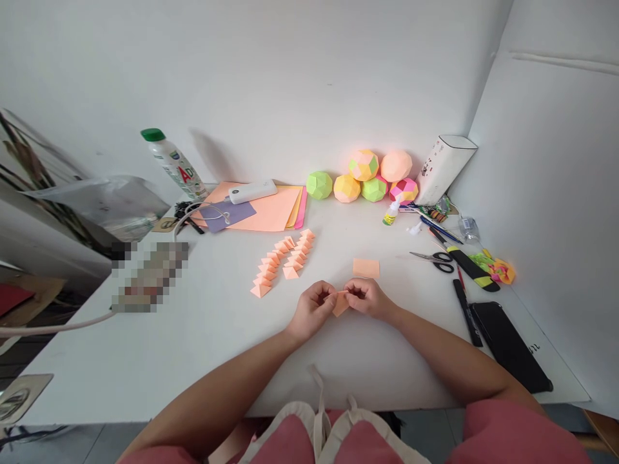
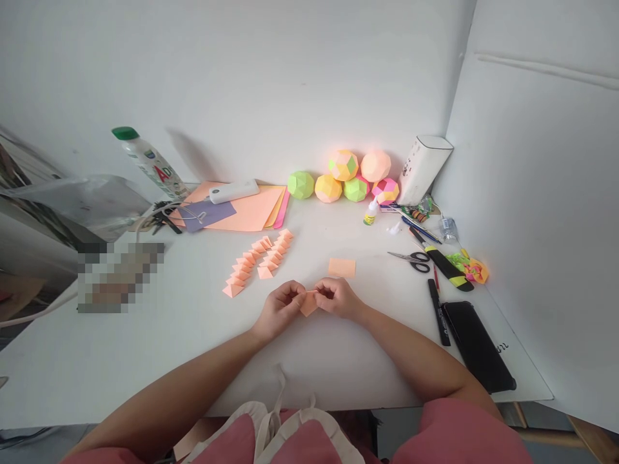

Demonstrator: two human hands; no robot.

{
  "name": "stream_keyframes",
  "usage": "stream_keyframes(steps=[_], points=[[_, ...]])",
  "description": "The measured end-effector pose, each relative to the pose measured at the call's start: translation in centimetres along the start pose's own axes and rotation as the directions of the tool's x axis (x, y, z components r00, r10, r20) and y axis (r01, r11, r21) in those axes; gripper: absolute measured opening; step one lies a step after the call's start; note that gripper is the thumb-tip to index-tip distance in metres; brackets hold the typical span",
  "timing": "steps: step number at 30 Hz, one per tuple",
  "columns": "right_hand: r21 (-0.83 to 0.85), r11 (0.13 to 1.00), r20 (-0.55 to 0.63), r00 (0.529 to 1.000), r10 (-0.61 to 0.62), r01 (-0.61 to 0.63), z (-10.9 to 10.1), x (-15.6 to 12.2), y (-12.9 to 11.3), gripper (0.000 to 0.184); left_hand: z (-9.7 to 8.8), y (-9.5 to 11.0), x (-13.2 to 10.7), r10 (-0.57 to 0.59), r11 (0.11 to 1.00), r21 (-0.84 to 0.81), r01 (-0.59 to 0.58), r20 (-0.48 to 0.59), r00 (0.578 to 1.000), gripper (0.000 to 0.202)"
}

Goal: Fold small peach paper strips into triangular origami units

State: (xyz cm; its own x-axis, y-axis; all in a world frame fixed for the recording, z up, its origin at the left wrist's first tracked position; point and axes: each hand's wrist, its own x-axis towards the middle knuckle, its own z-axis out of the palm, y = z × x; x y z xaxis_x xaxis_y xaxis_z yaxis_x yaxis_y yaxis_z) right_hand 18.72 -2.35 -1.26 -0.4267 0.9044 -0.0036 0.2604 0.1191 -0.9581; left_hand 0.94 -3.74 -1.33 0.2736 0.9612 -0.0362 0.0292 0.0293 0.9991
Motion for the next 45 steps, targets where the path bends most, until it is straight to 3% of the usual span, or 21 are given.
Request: stream_keyframes(steps=[5,10,18,26,30,33,36,39,42,45], points=[[0.091,0.996,-0.024,1.0,0.007,-0.005,0.0,0.1,-0.2,0.015,-0.3,-0.1,0.2,-0.067,0.996,-0.062,0.065,-0.022,0.998,0.025],[0.079,0.997,-0.002,1.0,-0.016,0.016,0.0,0.1,-0.6,0.02,-0.4,-0.2,0.2,-0.052,0.997,-0.058,0.054,0.03,0.998,0.027],[0.135,0.991,-0.034,0.999,0.025,-0.02,-0.3,0.0,0.0,0.016,-0.3,0.0,0.0,-0.052,0.999,-0.002,0.052,-0.002,0.999,0.021],[0.245,0.969,-0.124,0.991,0.039,-0.007,-0.7,0.4,0.5,0.016,-0.3,0.5,0.0,-0.083,0.997,-0.012,0.083,-0.082,0.993,0.013],[0.152,0.987,-0.222,0.975,-0.01,0.045,-0.5,0.3,0.3,0.018,-0.4,0.7,-0.1,-0.092,0.994,-0.069,0.086,-0.09,0.992,0.017],[-0.174,0.959,-0.325,0.906,-0.27,0.223,0.3,0.1,0.3,0.013,-0.5,0.6,-0.2,-0.068,0.994,-0.079,0.069,0.019,0.998,0.028],[-0.456,0.769,-0.24,0.77,-0.591,0.448,0.8,0.1,0.4,0.009,-0.4,0.5,-0.2,-0.053,0.996,-0.063,0.058,0.075,0.996,0.031],[-0.597,0.6,-0.172,0.645,-0.745,0.533,0.9,0.3,0.4,0.014,-0.3,0.5,-0.2,-0.069,0.992,-0.098,0.073,0.045,0.997,0.029],[-0.658,0.53,-0.137,0.607,-0.783,0.535,0.8,0.4,0.4,0.015,-0.2,0.5,-0.2,-0.075,0.986,-0.147,0.079,0.032,0.997,0.029],[-0.659,0.499,-0.058,0.624,-0.78,0.563,1.0,0.2,0.4,0.016,-0.1,0.2,0.0,-0.081,0.978,-0.19,0.082,0.013,0.997,0.029]])
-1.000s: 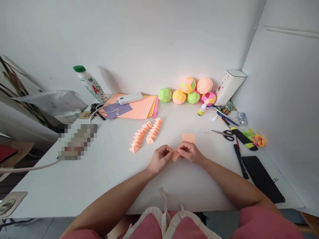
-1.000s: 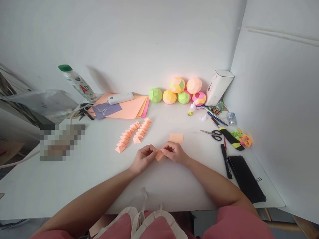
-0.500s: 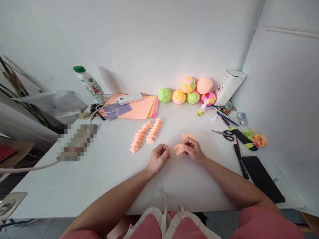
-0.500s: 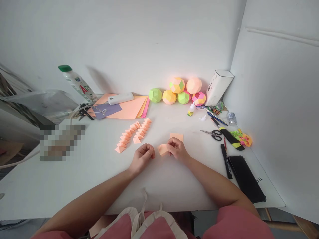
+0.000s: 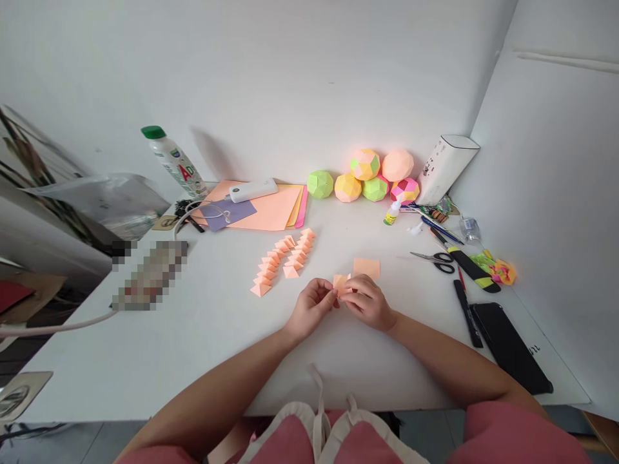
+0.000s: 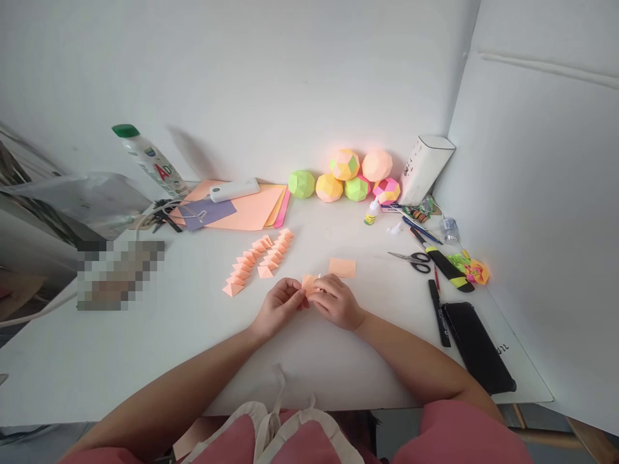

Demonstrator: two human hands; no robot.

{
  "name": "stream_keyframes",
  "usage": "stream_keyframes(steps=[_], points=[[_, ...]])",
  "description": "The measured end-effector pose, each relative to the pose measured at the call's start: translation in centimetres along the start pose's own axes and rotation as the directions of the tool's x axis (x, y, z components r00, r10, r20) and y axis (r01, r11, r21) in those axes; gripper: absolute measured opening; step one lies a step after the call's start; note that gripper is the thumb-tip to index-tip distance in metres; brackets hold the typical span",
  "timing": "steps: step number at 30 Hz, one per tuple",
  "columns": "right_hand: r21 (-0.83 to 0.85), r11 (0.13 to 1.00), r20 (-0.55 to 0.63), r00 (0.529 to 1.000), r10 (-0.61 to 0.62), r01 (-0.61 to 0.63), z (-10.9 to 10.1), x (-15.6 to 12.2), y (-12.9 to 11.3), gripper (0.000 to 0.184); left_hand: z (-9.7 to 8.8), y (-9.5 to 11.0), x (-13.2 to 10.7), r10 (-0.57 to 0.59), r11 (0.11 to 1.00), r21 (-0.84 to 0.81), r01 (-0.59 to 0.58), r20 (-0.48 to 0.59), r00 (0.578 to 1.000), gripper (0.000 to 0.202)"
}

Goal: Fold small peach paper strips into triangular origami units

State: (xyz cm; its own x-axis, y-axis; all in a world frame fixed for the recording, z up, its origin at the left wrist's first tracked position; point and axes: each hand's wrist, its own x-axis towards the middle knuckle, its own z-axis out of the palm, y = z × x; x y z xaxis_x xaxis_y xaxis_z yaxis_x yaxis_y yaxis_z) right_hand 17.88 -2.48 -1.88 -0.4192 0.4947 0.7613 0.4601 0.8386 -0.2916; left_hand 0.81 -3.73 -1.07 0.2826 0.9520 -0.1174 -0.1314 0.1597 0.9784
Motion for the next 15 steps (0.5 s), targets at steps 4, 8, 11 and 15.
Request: stream_keyframes(steps=[4,8,11,15], points=[[0.076,0.997,0.096,0.995,-0.027,0.019,0.1,-0.1,-0.3,0.018,-0.2,-0.4,0.3,0.012,0.998,-0.061,-0.015,-0.046,0.999,0.029],[0.119,0.992,0.081,0.996,0.033,-0.043,0.1,-0.2,0.1,0.023,-0.4,-0.3,0.4,-0.02,1.0,-0.014,0.019,-0.051,0.999,0.025],[0.153,0.973,0.066,0.985,0.162,-0.17,0.2,-0.2,0.7,0.018,-0.5,-0.1,0.3,-0.057,0.998,0.011,0.057,-0.001,0.998,0.025],[0.348,0.847,0.149,0.916,0.373,-0.401,0.1,-0.2,1.0,0.008,-0.7,0.2,0.2,0.008,0.993,0.113,-0.016,0.078,0.997,0.028]])
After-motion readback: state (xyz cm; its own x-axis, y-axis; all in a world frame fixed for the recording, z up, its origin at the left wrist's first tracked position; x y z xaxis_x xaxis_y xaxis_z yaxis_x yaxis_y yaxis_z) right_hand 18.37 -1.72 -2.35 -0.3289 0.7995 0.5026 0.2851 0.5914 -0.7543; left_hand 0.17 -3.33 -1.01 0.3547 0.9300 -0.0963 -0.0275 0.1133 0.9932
